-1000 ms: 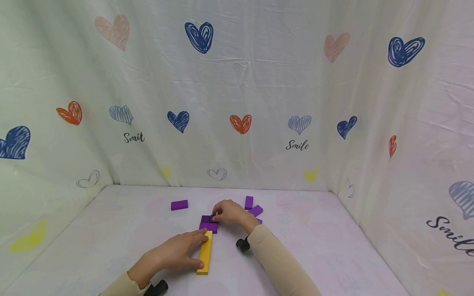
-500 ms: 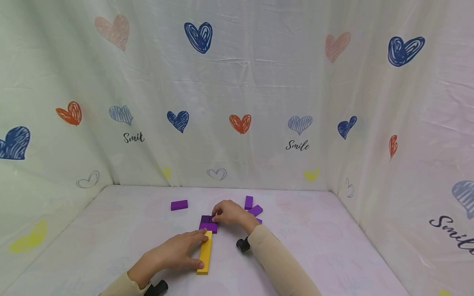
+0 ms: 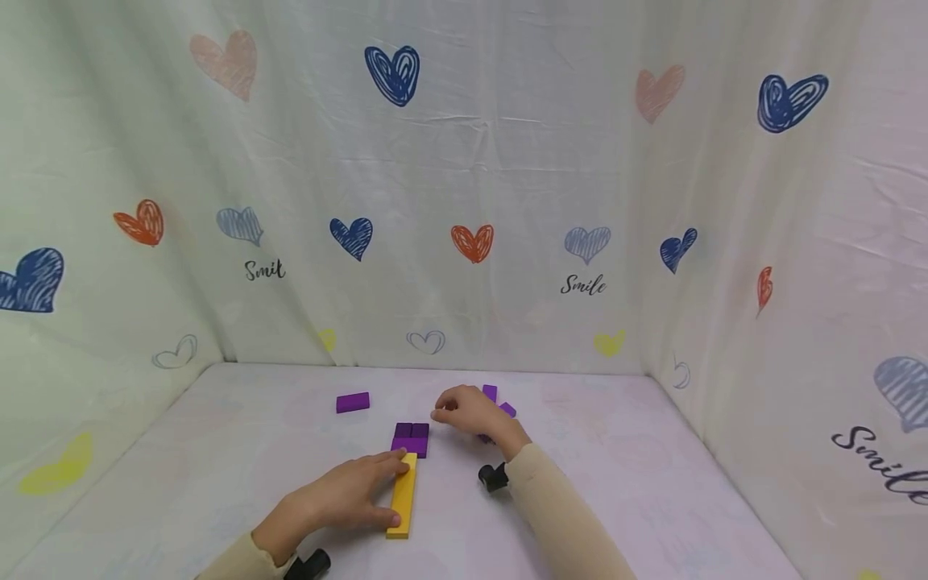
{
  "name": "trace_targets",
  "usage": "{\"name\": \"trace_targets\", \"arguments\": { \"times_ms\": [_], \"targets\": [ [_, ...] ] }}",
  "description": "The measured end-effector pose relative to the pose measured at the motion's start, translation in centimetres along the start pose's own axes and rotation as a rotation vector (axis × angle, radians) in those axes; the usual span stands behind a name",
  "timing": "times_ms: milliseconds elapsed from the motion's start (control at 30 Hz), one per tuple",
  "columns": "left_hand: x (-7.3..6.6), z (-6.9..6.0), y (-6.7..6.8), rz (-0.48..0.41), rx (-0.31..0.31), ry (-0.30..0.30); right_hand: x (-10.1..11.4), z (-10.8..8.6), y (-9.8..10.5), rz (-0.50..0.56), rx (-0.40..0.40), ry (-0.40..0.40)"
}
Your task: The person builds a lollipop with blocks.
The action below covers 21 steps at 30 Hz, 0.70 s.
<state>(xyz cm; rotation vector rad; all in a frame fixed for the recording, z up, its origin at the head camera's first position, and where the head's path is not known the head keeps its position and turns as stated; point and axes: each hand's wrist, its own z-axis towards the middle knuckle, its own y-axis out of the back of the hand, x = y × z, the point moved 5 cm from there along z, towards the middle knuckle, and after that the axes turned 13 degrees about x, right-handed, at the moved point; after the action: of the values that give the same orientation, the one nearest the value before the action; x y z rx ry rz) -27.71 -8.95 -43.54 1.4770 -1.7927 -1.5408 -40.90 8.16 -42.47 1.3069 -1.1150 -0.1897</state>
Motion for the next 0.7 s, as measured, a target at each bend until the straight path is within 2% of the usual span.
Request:
{"name": "trace_targets", "arguments": {
  "times_ms": [200,333,533,700],
  "targets": [
    [-0.1,0.1,0.0,0.005,0.006,0.012,-2.6,-2.9,1.6,-0.003,-0.1,-0.033],
    [-0.1,0.0,0.0,0.008,0.0,0.006,-3.9,-4.5,2.2,-0.007,-0.166,-0.085],
    [-0.3,-0.1,0.1,-0.005,-0.001,-0.001,-5.8,-5.6,3.1,-0.065,-0.281,-0.194],
    [-0.4,-0.1,0.0,0.002,0.005,-0.002,-7.0,-6.0,3.4,-0.107,-0.3,-0.305]
  ]
}}
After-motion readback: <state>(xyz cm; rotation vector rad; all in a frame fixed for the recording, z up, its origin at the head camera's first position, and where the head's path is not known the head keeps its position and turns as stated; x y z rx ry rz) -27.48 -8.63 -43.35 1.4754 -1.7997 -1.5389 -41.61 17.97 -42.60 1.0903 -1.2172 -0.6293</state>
